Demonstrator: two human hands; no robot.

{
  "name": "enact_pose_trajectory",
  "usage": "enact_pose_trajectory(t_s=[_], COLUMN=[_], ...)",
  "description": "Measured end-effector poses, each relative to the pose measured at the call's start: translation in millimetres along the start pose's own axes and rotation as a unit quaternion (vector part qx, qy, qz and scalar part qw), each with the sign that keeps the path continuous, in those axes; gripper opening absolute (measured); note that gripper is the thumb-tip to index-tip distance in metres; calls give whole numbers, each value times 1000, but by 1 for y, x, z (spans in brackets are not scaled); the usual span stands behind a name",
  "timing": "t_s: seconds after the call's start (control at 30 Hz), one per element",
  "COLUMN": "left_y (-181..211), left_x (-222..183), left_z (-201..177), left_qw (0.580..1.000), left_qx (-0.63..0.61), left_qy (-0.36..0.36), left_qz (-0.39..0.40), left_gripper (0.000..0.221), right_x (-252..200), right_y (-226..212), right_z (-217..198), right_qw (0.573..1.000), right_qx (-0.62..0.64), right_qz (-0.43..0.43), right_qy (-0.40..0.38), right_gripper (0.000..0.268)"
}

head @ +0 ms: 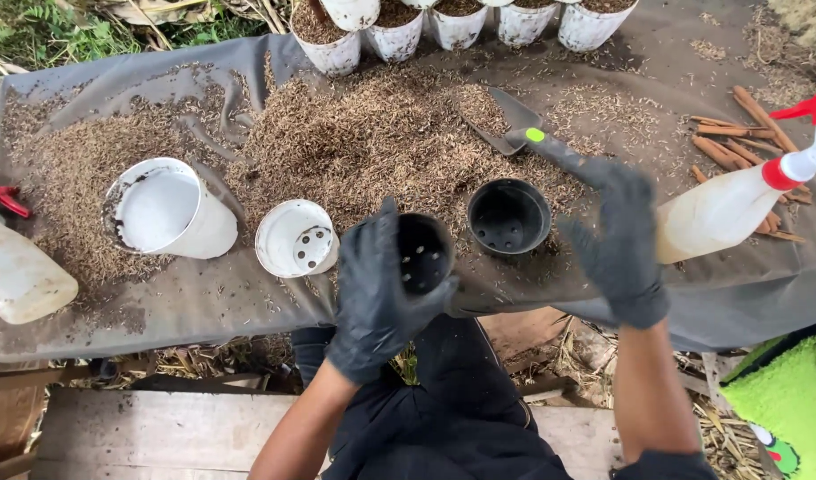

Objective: Filling small plastic pots with soil using a hand trowel and gloved hands on a potting table.

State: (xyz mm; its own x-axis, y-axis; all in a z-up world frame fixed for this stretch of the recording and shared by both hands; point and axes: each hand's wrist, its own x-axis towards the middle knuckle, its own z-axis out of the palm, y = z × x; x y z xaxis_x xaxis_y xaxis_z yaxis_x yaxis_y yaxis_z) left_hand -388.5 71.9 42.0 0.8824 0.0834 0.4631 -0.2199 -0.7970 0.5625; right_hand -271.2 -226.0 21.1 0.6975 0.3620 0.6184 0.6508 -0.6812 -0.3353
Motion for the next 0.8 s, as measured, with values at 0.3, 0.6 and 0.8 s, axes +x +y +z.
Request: enact_pose_trajectory(t_s=[0.3, 0.6, 0.8], left_y=[-18, -17, 8], left_x=[-49, -39, -20], left_z=[-33, -15, 15], left_qw=[993, 992, 996], left_qx=[93, 110, 70], left_qy=[-48, -30, -27], left_qz=[56, 48, 47], left_gripper=[120, 119, 114], right_x=[16, 11, 22], right_y=[35, 42, 51], right_z=[-2, 10, 19], right_qw=[983, 978, 963], right_qx=[-161, -182, -213], right_qz=[-24, -7, 47], right_qy=[-84, -101, -159], right_gripper=[54, 50, 42])
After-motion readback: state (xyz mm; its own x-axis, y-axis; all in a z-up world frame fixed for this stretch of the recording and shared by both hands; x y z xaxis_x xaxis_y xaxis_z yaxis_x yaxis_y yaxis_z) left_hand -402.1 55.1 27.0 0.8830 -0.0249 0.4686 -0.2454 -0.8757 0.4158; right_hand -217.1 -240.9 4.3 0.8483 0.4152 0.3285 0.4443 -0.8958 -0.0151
